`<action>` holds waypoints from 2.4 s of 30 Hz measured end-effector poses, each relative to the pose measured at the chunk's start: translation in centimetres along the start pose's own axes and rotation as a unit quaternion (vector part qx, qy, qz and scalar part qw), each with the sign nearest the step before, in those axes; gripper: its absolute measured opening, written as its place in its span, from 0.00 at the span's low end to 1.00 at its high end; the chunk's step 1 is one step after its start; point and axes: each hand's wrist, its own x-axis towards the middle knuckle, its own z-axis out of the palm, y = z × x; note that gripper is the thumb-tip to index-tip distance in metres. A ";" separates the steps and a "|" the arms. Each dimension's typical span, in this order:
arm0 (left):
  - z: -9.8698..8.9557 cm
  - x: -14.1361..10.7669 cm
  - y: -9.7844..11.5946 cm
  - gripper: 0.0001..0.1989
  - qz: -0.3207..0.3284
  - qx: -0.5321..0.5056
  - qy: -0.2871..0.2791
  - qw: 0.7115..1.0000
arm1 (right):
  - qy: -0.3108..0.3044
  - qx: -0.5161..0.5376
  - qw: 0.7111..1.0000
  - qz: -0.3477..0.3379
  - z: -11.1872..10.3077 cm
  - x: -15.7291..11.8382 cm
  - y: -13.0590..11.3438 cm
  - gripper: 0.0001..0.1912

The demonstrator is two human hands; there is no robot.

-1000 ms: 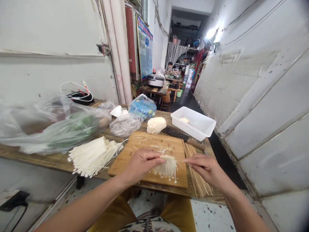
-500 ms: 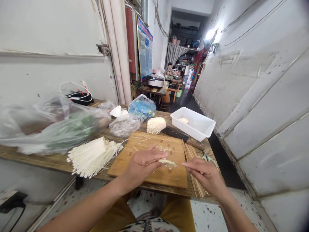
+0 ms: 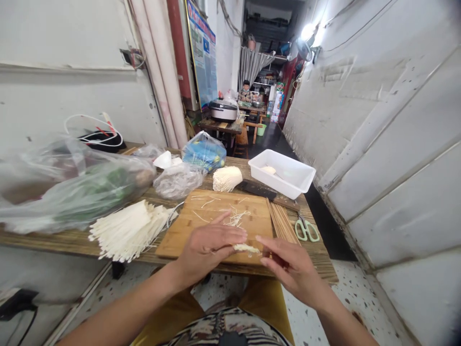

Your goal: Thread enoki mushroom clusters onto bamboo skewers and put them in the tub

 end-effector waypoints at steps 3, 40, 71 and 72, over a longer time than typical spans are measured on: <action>0.7 -0.3 -0.4 0.06 -0.110 -0.036 0.005 0.993 | 0.005 0.031 0.998 0.053 0.9 0.0 -0.1 0.18; 1.6 -0.4 -1.3 0.13 -0.255 -0.186 0.024 0.949 | 0.038 0.013 0.991 0.126 2.4 0.7 1.2 0.13; -9.9 -12.1 -13.1 0.12 -0.192 0.594 0.231 0.746 | 0.204 0.045 0.912 0.352 2.8 -3.0 5.5 0.22; -9.9 -12.1 -13.1 0.12 -0.191 0.596 0.229 0.745 | 0.207 0.050 0.913 0.348 2.8 -2.9 5.4 0.22</action>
